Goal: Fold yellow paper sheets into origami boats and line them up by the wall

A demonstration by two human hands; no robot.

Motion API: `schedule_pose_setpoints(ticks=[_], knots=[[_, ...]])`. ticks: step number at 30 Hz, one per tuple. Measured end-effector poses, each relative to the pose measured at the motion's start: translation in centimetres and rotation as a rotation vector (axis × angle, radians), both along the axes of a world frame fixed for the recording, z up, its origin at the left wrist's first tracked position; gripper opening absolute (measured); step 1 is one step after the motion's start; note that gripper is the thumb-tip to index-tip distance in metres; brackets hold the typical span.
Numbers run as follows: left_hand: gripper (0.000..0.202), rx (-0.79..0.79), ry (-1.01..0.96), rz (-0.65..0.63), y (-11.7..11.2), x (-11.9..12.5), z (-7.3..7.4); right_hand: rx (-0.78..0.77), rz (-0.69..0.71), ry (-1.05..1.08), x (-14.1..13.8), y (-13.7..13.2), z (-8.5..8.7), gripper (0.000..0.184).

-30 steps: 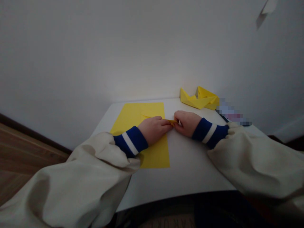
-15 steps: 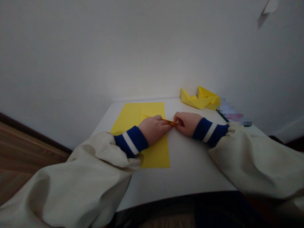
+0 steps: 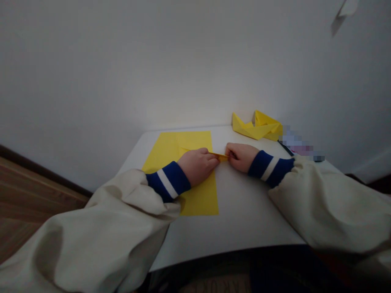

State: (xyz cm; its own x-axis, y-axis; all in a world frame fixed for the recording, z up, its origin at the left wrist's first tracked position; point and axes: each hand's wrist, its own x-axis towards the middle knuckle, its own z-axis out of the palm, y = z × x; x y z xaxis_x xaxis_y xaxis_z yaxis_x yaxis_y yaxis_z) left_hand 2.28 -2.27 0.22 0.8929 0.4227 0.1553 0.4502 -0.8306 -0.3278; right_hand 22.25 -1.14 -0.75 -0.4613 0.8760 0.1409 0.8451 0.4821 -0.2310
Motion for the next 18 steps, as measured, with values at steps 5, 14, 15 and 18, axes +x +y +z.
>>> schedule_pose_setpoints(ticks=[5,14,15,18], knots=[[0.014,0.036,-0.022,0.001,-0.07,0.05,0.05,0.035,-0.028,-0.082,-0.44,-0.34,0.31,0.017],[0.028,-0.057,-0.051,0.090,-0.29,0.17,0.22,0.004,-0.067,-0.097,-0.51,-0.51,0.54,0.013],[0.030,-0.074,-0.049,0.104,-0.31,0.17,0.24,0.000,-0.052,-0.087,-0.45,-0.49,0.50,0.014],[0.035,-0.103,-0.054,0.155,-0.42,0.13,0.33,0.012,-0.021,-0.041,-0.21,-0.45,0.23,0.017]])
